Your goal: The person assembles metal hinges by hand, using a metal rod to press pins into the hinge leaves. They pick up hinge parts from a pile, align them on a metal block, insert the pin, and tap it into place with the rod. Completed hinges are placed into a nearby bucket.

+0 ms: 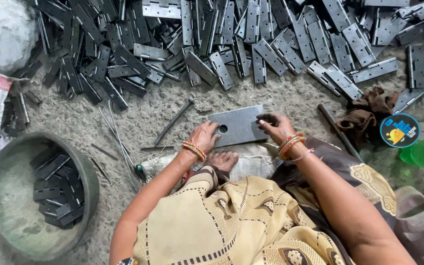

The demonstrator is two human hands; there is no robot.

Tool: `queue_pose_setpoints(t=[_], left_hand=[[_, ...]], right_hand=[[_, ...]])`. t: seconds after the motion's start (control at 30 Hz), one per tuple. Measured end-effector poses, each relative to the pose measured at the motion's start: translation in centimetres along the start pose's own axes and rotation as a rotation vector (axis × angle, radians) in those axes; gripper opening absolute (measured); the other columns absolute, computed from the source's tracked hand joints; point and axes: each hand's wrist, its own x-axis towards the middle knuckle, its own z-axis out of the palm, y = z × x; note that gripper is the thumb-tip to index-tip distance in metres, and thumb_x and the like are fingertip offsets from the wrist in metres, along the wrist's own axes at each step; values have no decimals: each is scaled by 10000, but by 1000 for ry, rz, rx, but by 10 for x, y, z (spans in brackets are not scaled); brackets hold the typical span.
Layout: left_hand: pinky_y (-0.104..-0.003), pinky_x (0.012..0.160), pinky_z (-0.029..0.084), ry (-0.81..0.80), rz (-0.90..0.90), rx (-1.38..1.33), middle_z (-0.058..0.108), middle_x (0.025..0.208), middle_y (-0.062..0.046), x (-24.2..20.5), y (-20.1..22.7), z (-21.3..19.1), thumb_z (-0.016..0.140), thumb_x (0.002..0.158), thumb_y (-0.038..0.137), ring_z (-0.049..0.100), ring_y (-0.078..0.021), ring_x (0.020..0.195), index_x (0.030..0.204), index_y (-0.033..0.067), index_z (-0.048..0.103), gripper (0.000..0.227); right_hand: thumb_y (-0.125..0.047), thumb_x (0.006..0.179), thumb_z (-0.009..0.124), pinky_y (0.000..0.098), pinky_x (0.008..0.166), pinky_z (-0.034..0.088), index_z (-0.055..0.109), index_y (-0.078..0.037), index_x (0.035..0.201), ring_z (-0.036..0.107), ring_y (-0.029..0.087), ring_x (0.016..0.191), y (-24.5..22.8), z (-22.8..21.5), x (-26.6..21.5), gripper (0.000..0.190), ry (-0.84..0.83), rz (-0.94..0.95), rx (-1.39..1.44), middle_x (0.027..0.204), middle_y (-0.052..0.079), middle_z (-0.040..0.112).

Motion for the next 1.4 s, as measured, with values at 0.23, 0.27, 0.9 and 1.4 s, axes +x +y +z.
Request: queue_pose_setpoints(t=[0.23,0.27,0.9,1.4], left_hand=[[-495,918,530,-21,3,104,662,1130,-210,69,-12,7,746,898,249,644,-416,1078,1193,71,645,359],[-498,920,523,5,2,89,664,1133,-220,84,-19,11,751,893,248,641,-423,1076,1217,65,636,389],[-518,951,536,470,-594,-99,421,1398,-256,211,16,27,915,670,203,626,-500,1105,1486,127,253,1053],[-482,936,526,272,-467,-228,732,1090,-232,148,-92,39,658,858,228,686,-400,1044,1226,70,723,406]], right_hand=[[-155,987,654,270,812,569,687,-47,1259,716,133,949,-3,-28,18,294,0,-6,193,1131,64,759],[-153,988,650,271,823,575,683,-44,1262,718,136,953,-3,-30,19,298,7,-13,210,1132,67,756],[-142,948,678,272,848,574,732,-41,1180,705,93,950,-46,-4,-11,258,-88,-35,13,1070,48,791],[-200,907,727,294,857,582,763,-81,1146,732,115,927,-31,9,-7,270,-40,-83,-90,1029,41,798]])
